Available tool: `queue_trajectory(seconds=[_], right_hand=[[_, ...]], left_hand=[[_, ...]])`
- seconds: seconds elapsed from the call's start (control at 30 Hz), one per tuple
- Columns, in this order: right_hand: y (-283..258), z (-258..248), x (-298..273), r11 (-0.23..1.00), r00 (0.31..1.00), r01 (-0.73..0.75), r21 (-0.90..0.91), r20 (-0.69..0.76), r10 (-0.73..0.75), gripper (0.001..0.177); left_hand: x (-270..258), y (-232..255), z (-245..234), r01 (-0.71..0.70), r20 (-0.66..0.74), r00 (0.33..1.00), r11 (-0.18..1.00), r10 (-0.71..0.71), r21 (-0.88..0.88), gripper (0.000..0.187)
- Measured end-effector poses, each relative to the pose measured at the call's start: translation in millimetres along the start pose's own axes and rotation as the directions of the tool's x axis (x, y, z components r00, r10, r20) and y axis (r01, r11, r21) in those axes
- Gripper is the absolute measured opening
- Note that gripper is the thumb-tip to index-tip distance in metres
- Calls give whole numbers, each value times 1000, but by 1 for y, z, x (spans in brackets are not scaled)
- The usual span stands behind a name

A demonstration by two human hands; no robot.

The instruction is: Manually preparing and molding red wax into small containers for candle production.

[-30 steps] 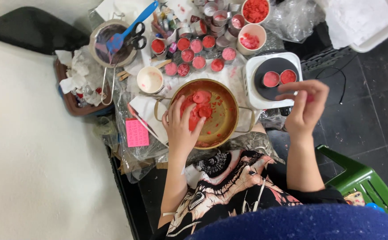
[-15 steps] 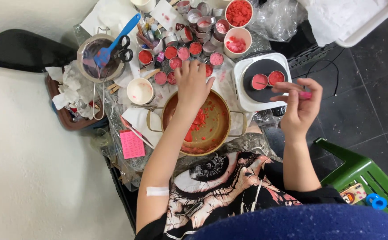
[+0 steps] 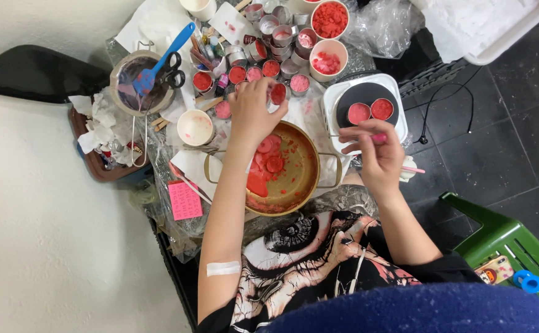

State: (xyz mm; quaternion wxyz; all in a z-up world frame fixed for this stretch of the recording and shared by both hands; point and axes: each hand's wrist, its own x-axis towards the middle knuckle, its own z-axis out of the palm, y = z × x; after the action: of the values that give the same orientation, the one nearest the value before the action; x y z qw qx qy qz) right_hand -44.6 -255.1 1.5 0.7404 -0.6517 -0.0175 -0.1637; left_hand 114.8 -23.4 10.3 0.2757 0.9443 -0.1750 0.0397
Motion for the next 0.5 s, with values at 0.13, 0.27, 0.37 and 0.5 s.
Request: queue_trajectory(seconds=[0.13,0.27,0.37,0.5], right_hand=[[-3,20,-4,999,998,13,-49,68,-10,16],[2,38,-13,997,992,-46,54,120,39,17],[8,53,-16,995,982,-54,83,186,38,21],[21,71,-16,997,972,41,-67,232,-25,27]], left_hand=[[-17,-12,-13,-74,-86,994,989,64,-129,46],[-66,-20,-25,16,12,1000,463,-13,-886,45],[-108,-39,-6,152,167,978,-116,-127,-982,49],[-146,-50,17,87,248,954,-639,-168,-765,55]])
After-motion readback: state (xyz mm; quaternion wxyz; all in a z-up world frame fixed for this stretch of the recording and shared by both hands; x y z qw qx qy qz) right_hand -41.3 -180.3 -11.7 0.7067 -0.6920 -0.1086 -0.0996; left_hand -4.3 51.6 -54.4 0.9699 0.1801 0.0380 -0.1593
